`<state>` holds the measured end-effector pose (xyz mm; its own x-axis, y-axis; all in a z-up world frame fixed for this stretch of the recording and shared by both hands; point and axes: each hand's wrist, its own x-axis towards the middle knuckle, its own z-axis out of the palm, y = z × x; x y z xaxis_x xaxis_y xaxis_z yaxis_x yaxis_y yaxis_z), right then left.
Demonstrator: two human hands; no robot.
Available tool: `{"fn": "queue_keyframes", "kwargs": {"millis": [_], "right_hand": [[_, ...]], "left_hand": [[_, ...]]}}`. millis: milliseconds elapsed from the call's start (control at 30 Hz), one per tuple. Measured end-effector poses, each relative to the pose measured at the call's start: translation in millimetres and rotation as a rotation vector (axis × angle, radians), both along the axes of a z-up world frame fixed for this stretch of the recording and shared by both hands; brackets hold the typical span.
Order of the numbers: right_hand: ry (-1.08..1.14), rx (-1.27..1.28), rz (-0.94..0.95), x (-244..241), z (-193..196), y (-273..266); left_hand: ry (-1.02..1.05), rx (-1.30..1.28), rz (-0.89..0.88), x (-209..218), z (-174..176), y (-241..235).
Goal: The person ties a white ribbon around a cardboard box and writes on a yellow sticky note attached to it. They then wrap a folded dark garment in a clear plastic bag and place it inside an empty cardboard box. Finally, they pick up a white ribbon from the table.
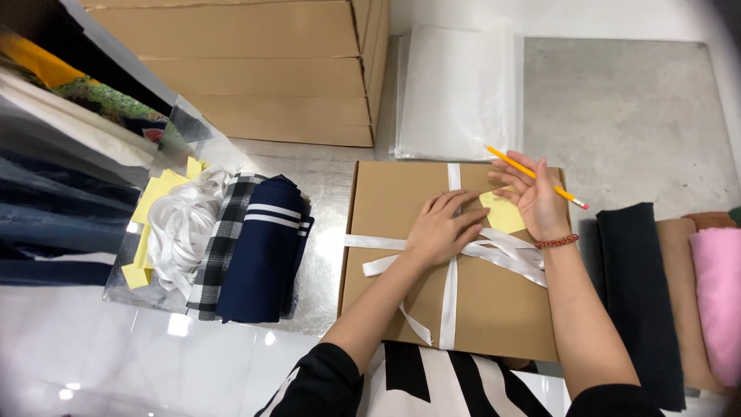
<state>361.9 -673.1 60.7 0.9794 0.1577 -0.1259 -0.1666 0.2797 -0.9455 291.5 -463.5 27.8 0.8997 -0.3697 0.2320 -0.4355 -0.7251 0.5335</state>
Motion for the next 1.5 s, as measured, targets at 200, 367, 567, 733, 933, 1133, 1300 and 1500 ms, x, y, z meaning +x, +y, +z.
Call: {"fn": "queue_keyframes", "kwargs": {"millis": [200,367,567,733,933,1133,1300,1500], "right_hand": [[-0.255,-0.335,-0.205,18,-72,5],[-0.283,-0.419,-0.209,4,-48,20],[-0.284,-0.415,-0.366,6,-59,16],[-0.376,-0.488,-0.491,-8,-29,24],[-0.329,-0.500,-0.423,4,-51,19],[-0.369,-0.781,-0.441,6,-61,15],[-0.382,-0.860,-0.410,7,-61,15],[-0.369,-0.882,-0.380,3,-62,14]], "left_hand": [[-0.007,0.025,0.005,3,5,0],[-0.002,0.016,0.012,4,4,0],[-0.014,0.052,0.018,6,-3,-2],[0.016,0.075,0.020,6,-4,-4],[0.040,0.103,0.024,5,2,-3],[0.015,0.119,0.041,1,6,-5],[-0.018,0.116,0.046,2,1,-6],[-0.007,0.099,0.024,3,4,-5]]}}
